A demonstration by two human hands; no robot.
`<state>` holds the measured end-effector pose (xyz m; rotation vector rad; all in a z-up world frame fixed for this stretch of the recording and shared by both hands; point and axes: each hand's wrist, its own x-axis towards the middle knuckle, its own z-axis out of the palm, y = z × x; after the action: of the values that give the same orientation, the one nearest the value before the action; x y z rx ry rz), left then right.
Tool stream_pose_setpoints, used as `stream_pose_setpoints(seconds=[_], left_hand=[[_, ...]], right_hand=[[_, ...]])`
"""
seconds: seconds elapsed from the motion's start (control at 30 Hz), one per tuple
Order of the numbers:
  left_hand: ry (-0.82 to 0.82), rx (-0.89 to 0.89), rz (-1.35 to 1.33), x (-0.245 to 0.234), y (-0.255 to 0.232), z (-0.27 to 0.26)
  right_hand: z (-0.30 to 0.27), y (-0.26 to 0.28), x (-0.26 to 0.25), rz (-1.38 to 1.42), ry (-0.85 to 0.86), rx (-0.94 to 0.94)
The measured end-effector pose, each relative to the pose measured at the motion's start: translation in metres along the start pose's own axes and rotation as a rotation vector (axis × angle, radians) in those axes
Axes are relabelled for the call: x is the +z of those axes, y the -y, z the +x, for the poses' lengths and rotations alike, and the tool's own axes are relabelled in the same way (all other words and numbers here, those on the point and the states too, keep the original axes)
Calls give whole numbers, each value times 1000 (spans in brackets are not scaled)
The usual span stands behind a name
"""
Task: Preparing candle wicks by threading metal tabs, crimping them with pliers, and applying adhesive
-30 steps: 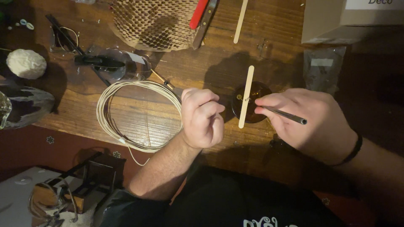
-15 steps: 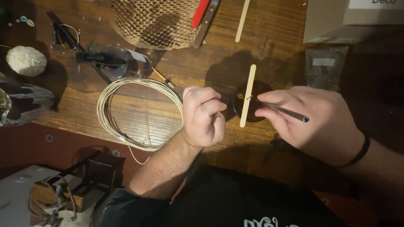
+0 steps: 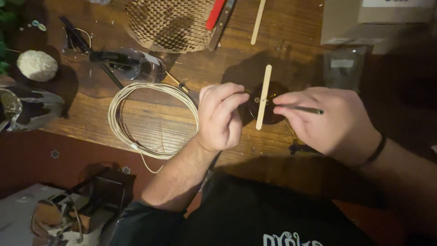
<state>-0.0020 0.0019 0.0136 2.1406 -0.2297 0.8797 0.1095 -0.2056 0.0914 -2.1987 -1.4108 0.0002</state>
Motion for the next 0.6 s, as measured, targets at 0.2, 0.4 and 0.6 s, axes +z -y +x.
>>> stream_pose_setpoints(seconds=[0.2, 0.4, 0.6], left_hand=[[-33, 7, -29, -5, -20, 4], [-96, -108, -85, -23, -59, 32], [213, -103, -30, -39, -69, 69]], right_hand=[[-10, 1, 3, -315, 66, 22], [-6, 11, -6, -370, 141, 8], [-17, 11, 0, -423, 148, 18]])
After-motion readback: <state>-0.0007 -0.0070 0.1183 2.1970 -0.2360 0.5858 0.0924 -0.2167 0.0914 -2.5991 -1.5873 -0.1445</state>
